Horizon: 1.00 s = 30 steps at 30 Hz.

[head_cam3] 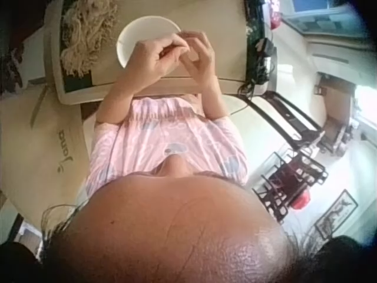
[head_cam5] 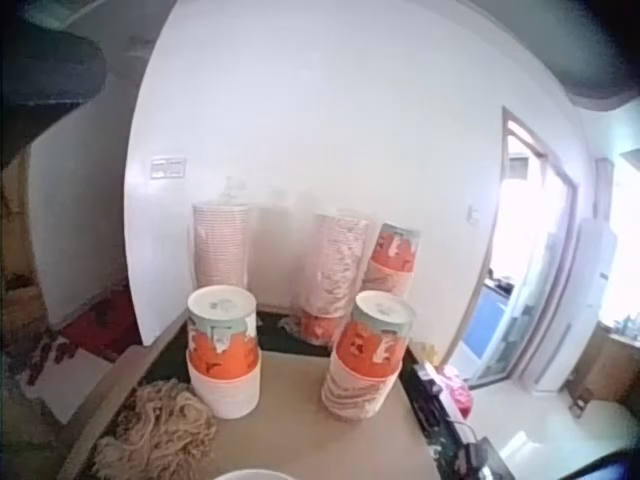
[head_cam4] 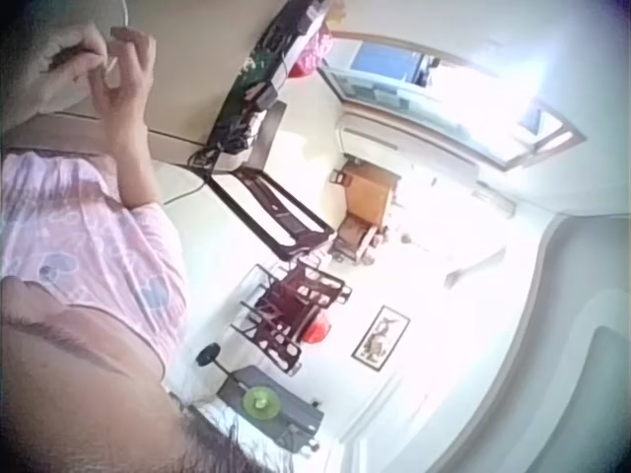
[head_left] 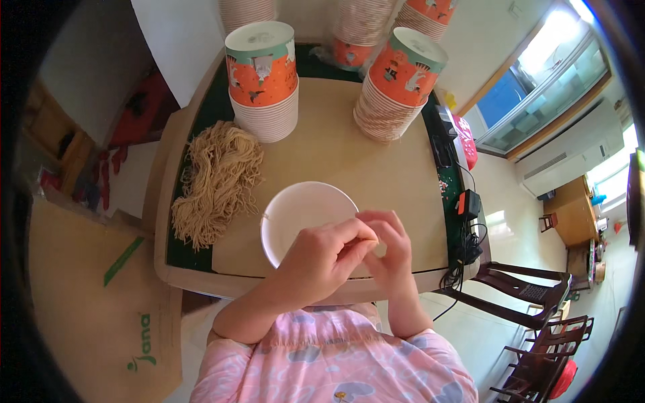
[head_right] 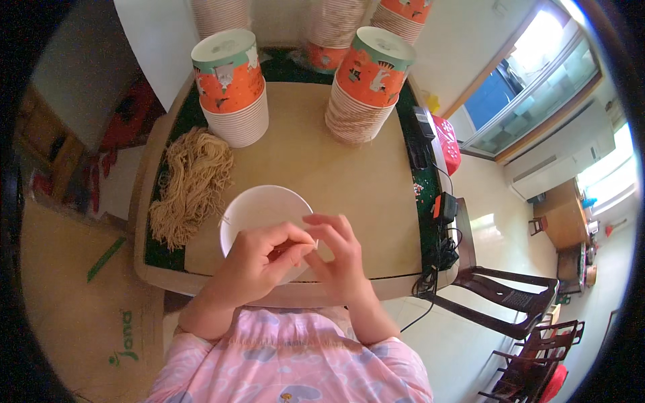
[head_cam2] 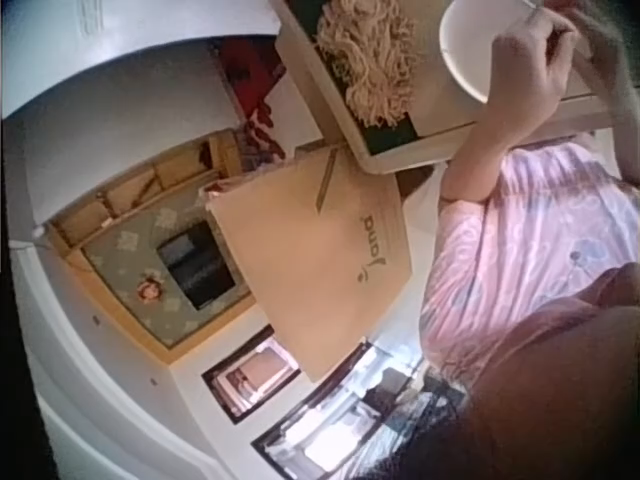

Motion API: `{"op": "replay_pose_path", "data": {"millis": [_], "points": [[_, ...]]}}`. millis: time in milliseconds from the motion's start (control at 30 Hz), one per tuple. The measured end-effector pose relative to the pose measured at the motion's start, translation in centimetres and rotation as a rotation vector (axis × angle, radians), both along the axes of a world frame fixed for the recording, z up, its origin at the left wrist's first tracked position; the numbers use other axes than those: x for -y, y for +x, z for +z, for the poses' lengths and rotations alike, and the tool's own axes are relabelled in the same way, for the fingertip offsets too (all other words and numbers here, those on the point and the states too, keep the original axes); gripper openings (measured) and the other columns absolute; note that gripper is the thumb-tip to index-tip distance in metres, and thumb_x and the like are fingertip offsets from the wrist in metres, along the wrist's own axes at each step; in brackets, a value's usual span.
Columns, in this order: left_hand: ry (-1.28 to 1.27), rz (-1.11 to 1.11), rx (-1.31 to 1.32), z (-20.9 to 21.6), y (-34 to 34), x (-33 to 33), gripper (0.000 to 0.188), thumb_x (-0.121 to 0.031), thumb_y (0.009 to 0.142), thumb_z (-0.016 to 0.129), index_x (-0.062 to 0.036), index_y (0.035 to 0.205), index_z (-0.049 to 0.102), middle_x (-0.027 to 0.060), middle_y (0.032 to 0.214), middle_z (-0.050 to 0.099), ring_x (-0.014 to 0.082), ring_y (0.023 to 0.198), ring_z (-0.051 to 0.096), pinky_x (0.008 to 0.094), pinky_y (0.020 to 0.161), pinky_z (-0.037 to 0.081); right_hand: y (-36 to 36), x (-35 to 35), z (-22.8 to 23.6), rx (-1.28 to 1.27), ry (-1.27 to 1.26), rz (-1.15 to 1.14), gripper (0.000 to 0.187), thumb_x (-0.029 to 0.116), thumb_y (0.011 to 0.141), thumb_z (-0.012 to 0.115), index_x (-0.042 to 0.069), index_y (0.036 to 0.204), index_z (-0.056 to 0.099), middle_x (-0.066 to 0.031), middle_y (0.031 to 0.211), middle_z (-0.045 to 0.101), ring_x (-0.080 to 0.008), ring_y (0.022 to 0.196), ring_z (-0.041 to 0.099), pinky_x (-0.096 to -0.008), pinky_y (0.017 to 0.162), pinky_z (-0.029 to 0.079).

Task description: The person is threading and tying strings to paper buckets to create handles.

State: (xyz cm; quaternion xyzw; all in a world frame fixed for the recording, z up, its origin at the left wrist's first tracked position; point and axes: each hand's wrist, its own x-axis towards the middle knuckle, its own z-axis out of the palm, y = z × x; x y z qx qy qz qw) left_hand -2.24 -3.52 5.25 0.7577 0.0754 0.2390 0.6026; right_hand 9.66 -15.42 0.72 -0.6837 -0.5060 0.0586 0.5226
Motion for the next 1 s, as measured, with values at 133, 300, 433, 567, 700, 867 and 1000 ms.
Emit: {"op": "replay_pose_path", "data": {"millis": [133,300,433,567,700,867,1000], "points": [[0.042,0.130,-0.161,-0.1,-0.4,-3.0,0.016,-0.006,0.087,0.062,-0.0049,0.102,0.059,0.0007,0.065,0.053,0.0057,0.058,0.049,0.0225,0.052,0.039,3.9,-2.1,-0.1,-0.105,0.016,0.137,0.010,0.002,0.081,0.064,0.000,0.090,0.062,-0.0138,0.105,0.063,-0.0255,0.100,0.060,-0.0339,0.085,0.047],[-0.414,0.168,-0.225,-5.6,-0.2,-11.6,0.015,-0.006,0.088,0.060,-0.0044,0.102,0.054,-0.0026,0.071,0.054,0.0057,0.062,0.050,0.0221,0.055,0.041,6.3,-4.9,-3.1,-0.553,-0.148,0.227,0.008,0.004,0.090,0.059,-0.004,0.092,0.062,-0.0058,0.093,0.064,-0.0104,0.086,0.059,-0.0232,0.077,0.048],[-0.485,0.250,-0.267,-9.9,0.0,-12.1,0.009,-0.011,0.090,0.061,-0.0062,0.096,0.058,-0.0029,0.077,0.056,0.0055,0.067,0.050,0.0203,0.059,0.042,7.1,-6.1,-5.5,-0.729,-0.294,0.158,0.015,0.012,0.090,0.061,-0.002,0.094,0.063,-0.0021,0.084,0.065,-0.0099,0.080,0.059,-0.0235,0.072,0.048],[-0.344,0.158,-0.286,-10.3,-0.5,-11.2,0.013,-0.018,0.089,0.064,-0.0060,0.091,0.059,-0.0021,0.081,0.058,0.0069,0.072,0.052,0.0228,0.065,0.044,8.1,-5.7,-9.8,-0.600,-0.506,0.166,0.024,0.018,0.089,0.061,-0.003,0.098,0.064,-0.0031,0.084,0.065,-0.0113,0.078,0.059,-0.0283,0.073,0.050],[0.089,0.240,-0.334,-7.6,-0.9,-9.2,0.014,-0.009,0.082,0.068,0.0002,0.082,0.057,0.0053,0.071,0.056,0.0133,0.065,0.053,0.0293,0.060,0.044,7.2,-4.8,-10.4,-0.757,-0.462,0.198,0.029,0.018,0.090,0.059,-0.002,0.111,0.062,-0.0067,0.098,0.065,-0.0156,0.095,0.059,-0.0291,0.084,0.048],[0.299,0.197,-0.148,-3.6,-1.3,-6.9,0.008,-0.001,0.081,0.065,-0.0016,0.084,0.058,0.0070,0.084,0.055,0.0176,0.067,0.058,0.0284,0.058,0.046,7.3,-3.8,-7.0,-0.766,-0.394,0.195,0.027,0.019,0.092,0.058,0.000,0.110,0.060,-0.0056,0.097,0.063,-0.0135,0.092,0.058,-0.0281,0.082,0.047],[0.474,0.328,0.147,-2.2,-1.4,-6.4,0.013,-0.006,0.082,0.065,-0.0051,0.095,0.064,0.0067,0.094,0.057,0.0173,0.079,0.060,0.0288,0.065,0.048,10.3,-3.1,-4.6,-0.655,-0.171,0.069,0.013,0.011,0.093,0.053,0.001,0.097,0.059,-0.0026,0.085,0.062,-0.0072,0.081,0.056,-0.0231,0.074,0.046]]}}
